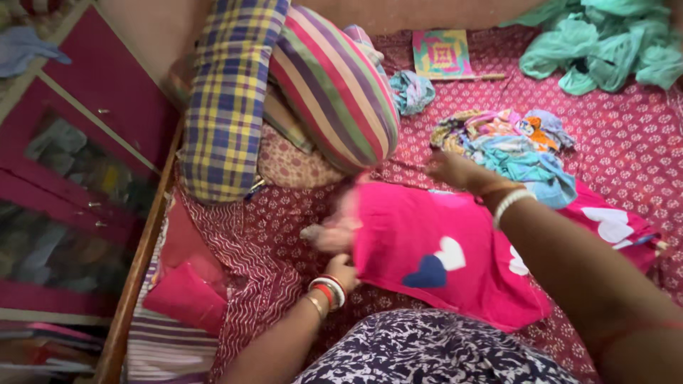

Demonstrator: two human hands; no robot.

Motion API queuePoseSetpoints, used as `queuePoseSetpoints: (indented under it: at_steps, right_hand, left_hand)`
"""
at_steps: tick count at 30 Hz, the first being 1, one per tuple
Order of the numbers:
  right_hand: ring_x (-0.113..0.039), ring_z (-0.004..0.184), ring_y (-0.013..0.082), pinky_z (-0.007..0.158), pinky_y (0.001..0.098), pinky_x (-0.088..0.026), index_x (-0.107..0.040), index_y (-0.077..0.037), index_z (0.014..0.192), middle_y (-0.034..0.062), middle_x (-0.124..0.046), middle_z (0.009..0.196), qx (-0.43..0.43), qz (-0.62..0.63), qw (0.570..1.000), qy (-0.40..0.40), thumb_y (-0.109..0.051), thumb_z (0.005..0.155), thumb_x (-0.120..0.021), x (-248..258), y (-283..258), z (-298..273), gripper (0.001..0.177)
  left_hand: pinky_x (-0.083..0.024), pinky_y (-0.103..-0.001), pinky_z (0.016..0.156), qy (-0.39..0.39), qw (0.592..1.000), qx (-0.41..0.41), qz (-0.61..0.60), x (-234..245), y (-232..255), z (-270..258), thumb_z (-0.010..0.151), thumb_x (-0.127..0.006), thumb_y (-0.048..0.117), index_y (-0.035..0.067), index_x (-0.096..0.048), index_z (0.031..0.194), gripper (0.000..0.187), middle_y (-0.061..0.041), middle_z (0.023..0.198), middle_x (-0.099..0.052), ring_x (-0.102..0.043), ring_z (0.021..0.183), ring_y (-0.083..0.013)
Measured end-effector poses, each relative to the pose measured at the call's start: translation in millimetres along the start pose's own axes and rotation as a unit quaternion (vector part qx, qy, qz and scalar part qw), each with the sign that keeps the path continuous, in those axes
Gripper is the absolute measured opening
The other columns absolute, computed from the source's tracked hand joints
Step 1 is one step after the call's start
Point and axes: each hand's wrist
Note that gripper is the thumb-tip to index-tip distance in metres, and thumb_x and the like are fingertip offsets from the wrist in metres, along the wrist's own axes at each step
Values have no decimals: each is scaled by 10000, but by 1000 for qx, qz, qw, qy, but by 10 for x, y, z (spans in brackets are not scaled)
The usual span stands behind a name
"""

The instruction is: The person puts a pillowcase onto a pillow by inserting the pillow into the opening, pulling the fabric over the sides, and smoothing the surface with their hands.

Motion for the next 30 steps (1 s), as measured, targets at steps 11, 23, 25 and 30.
queuePoseSetpoints:
  at_steps: [11, 23, 25, 30]
  right_hand:
    - [-756, 894, 243, 793, 395, -604, -711, -71, 1299, 176, -809, 1048, -365, 8, 931, 22, -415, 925, -687, -835, 1258, -2572, 508]
    - [-475, 1379, 339, 1119, 469, -405, -380, -118, 1523, 164, -460, 1521, -282, -104, 947, 114, -452, 717, -906, -1290, -80, -2883, 1019]
    - [-471, 1370, 359, 1108, 469, -401, -403, -101, 1525, 177, -469, 1497, -207, -119, 957, 161, -449, 685, -909, -1222, -518, -2790, 1040]
    - [-541, 1278, 411, 1058, 479, -431, -504, -32, 1397, 218, -563, 1396, -12, -140, 936, 323, -402, 676, -897, -1080, -1203, -2532, 901]
  left_hand:
    - [-460, -288, 398, -63, 989, 133, 1, 415, 33, 291, 971, -573, 108, 18, -642, 1005, 119, -87, 699, -670, -604, 503, -167]
    - [-395, -288, 397, -229, 962, 27, 146, 48, 1853, -183, 1006, -520, 164, 63, -608, 886, 180, -24, 613, -572, -509, 450, -138]
    - [-448, -298, 420, -222, 966, -27, 128, -211, 2182, -200, 987, -512, 124, 36, -583, 878, 157, -28, 621, -605, -553, 475, -158]
    - [-416, -320, 429, -264, 961, -79, -8, -845, 2635, -132, 981, -502, 115, 23, -574, 805, 211, -61, 622, -567, -537, 481, -165]
Point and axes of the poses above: each hand's wrist, its own z-axis towards the middle knuckle, its own x-axis out of the back of the hand, y = z × x
